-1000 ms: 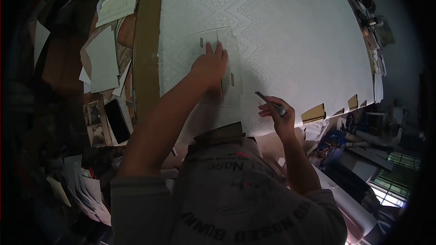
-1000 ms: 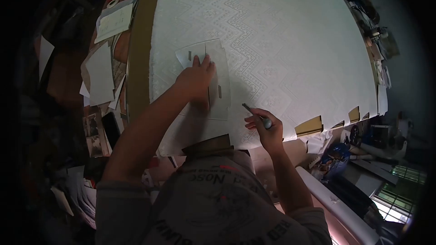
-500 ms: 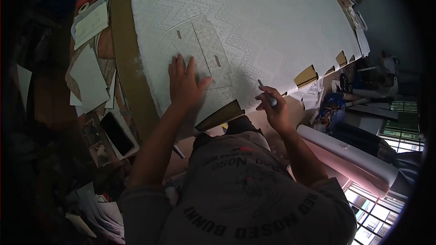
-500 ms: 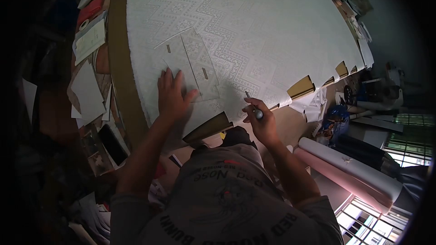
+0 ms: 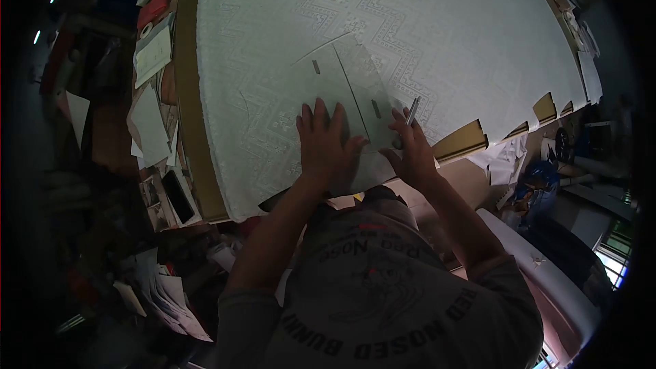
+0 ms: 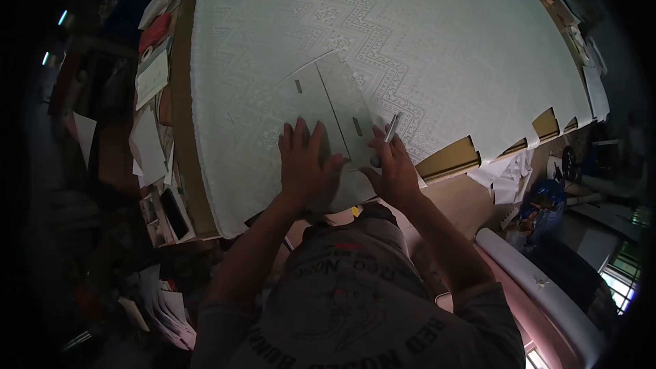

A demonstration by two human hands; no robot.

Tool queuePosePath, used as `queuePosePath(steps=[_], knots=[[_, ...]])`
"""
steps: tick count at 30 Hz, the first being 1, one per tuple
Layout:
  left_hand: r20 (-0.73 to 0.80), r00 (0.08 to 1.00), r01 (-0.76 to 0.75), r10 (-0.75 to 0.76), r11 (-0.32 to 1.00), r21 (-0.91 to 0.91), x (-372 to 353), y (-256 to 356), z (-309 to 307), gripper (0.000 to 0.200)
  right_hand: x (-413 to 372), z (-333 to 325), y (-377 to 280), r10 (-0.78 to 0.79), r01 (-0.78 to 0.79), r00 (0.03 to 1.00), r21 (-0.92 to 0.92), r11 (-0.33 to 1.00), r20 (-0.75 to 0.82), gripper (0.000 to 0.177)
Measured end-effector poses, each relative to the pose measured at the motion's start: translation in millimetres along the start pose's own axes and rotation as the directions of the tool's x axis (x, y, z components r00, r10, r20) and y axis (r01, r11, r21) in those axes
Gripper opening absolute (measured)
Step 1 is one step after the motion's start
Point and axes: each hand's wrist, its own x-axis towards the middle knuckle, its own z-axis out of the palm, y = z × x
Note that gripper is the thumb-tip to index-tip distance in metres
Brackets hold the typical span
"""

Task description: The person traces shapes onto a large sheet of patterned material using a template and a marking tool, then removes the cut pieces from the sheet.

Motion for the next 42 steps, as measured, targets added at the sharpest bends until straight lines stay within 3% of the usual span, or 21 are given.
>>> queuePosePath(steps=[2, 3, 5, 9, 11, 12, 14, 17, 20, 23, 27, 31, 33, 35, 36, 38, 39, 41, 42], knots=[[-0.066, 0.998, -0.017, 0.008, 0.990, -0.139, 2.4, 10.4, 3.5, 0.074, 6.7, -6.0, 15.3, -0.043, 0.042, 0.997, 0.022, 0.999, 0.065, 0.060], [-0.066, 0.998, 0.009, -0.017, 0.994, -0.109, 2.5, 5.8, 1.2, 0.074, 9.4, -7.8, 22.5, -0.063, 0.062, 0.994, 0.010, 0.998, 0.094, 0.061], [-0.016, 0.987, 0.148, -0.157, 0.957, -0.250, 1.0, -14.0, -6.3, 0.068, 12.5, -4.4, 32.8, -0.109, 0.104, 0.986, 0.040, 0.994, 0.128, 0.062], [-0.103, 0.937, 0.327, -0.333, 0.943, -0.068, 0.1, -74.2, -29.9, 0.061, 13.7, -1.4, 42.6, -0.159, 0.162, 0.980, -0.011, 0.987, 0.120, 0.061], [-0.037, 0.875, 0.484, -0.482, 0.874, 0.055, 2.5, -90.1, -46.7, 0.061, 11.3, -1.7, 41.0, -0.173, 0.177, 0.978, -0.026, 0.984, 0.120, 0.060], [-0.056, 0.873, 0.487, -0.485, 0.871, 0.055, 6.8, -91.2, -52.6, 0.061, 10.4, -1.1, 40.1, -0.156, 0.159, 0.981, -0.015, 0.987, 0.114, 0.059], [0.051, 0.828, 0.557, -0.558, 0.830, 0.040, 19.4, -88.1, -65.3, 0.057, 8.1, -2.4, 37.5, -0.155, 0.157, 0.983, -0.007, 0.988, 0.097, 0.058], [0.094, 0.791, 0.599, -0.605, 0.796, 0.089, 36.5, -80.4, -79.3, 0.058, 3.0, -2.7, 33.2, -0.128, 0.131, 0.987, -0.026, 0.991, 0.097, 0.056], [0.086, 0.738, 0.672, -0.669, 0.741, 0.006, 45.0, -111.3, -73.4, 0.057, 1.3, 0.0, 33.3, -0.136, 0.137, 0.989, -0.020, 0.990, 0.061, 0.054], [0.106, 0.765, 0.644, -0.636, 0.759, -0.098, 55.6, -147.3, -65.9, 0.058, -0.2, 2.6, 34.0, -0.146, 0.147, 0.989, -0.071, 0.987, 0.019, 0.052], [0.076, 0.815, 0.577, -0.575, 0.790, -0.208, 60.5, -140.4, -83.9, 0.053, -3.2, 4.9, 32.9, -0.189, 0.183, 0.979, -0.085, 0.979, -0.071, 0.051], [-0.048, 0.808, 0.577, -0.587, 0.805, -0.139, 36.9, -183.3, -111.4, 0.047, -11.8, 2.6, 29.4, -0.107, 0.091, 0.988, -0.137, 0.986, -0.111, 0.052], [-0.031, 0.713, 0.694, -0.700, 0.712, -0.109, 13.3, -209.4, -122.0, 0.048, -18.9, 5.4, 27.4, -0.046, 0.028, 0.989, -0.127, 0.992, -0.140, 0.051], [-0.137, 0.755, 0.655, -0.641, 0.738, 0.161, 3.0, -210.3, -128.2, 0.062, -30.2, 1.1, 25.6, 0.027, -0.051, 0.985, -0.140, 0.989, -0.168, 0.051], [-0.101, 0.772, 0.636, -0.628, 0.758, 0.143, 3.8, -211.6, -111.8, 0.062, -32.9, 0.0, 22.7, 0.027, -0.054, 0.984, -0.154, 0.986, -0.174, 0.049], [-0.260, 0.909, 0.307, -0.327, 0.945, -0.115, 0.8, -210.2, -76.8, 0.075, -37.4, -1.9, 15.0, 0.054, -0.083, 0.982, -0.158, 0.984, -0.181, 0.044], [-0.239, 0.916, 0.294, -0.322, 0.945, -0.142, 4.1, -195.4, -65.1, 0.075, -39.9, -4.0, 13.1, 0.072, -0.107, 0.981, -0.186, 0.977, -0.182, 0.044], [-0.235, 0.969, 0.017, -0.078, 0.968, -0.250, 19.8, -145.7, -44.1, 0.070, -43.9, -7.1, 11.6, 0.110, -0.139, 0.980, -0.176, 0.975, -0.167, 0.043], [-0.223, 0.973, 0.000, -0.064, 0.961, -0.276, 26.6, -130.0, -30.4, 0.070, -46.7, -7.8, 11.0, 0.129, -0.164, 0.976, -0.199, 0.966, -0.175, 0.043]])
